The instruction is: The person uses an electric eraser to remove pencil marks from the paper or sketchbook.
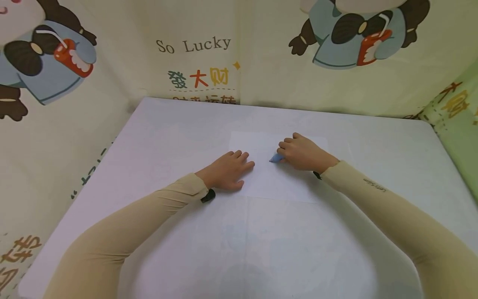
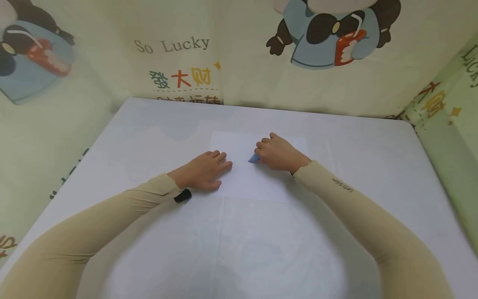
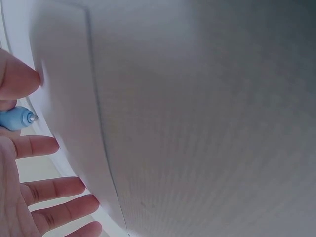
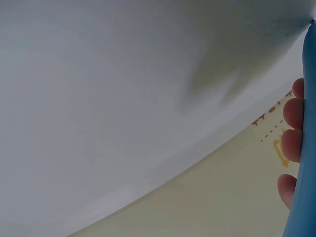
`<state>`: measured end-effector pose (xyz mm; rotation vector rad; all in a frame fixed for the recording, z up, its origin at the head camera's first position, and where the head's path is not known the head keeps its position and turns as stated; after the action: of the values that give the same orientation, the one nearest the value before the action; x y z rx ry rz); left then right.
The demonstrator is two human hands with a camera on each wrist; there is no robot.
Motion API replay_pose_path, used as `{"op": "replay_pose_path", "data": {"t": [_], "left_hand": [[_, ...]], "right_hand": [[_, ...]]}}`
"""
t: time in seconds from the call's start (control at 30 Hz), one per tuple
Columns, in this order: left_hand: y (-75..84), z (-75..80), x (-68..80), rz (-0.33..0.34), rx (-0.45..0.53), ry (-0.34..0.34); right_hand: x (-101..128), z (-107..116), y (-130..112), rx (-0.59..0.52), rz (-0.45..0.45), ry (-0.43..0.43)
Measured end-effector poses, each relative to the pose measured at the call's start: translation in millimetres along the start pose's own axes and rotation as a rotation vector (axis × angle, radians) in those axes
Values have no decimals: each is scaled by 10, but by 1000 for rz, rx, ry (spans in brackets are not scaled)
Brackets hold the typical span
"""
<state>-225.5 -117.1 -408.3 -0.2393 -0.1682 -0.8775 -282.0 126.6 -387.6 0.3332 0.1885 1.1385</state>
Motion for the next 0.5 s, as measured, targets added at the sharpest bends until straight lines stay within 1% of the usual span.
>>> {"op": "replay_pose_path", "data": {"t": [0.23,0.5], "left_hand": [[15,-23,-24,8,5,-17],[13,-16,-8,8,-20,-12]], "right_hand": [[-48,-1,-33,13,-1,-1],[100,-49,42,32,-13,-10]]}}
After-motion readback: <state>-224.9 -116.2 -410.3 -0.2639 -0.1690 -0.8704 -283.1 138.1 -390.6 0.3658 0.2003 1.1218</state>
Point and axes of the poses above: each hand's wrist, its own x-axis away from the middle knuckle, its own z-axis out of the back of the hand, y = z × x, the point moved 1 cm from there along -x, towards the middle knuckle, and after that the axes turned 11 degrees about -y, right-handed, at the moved point
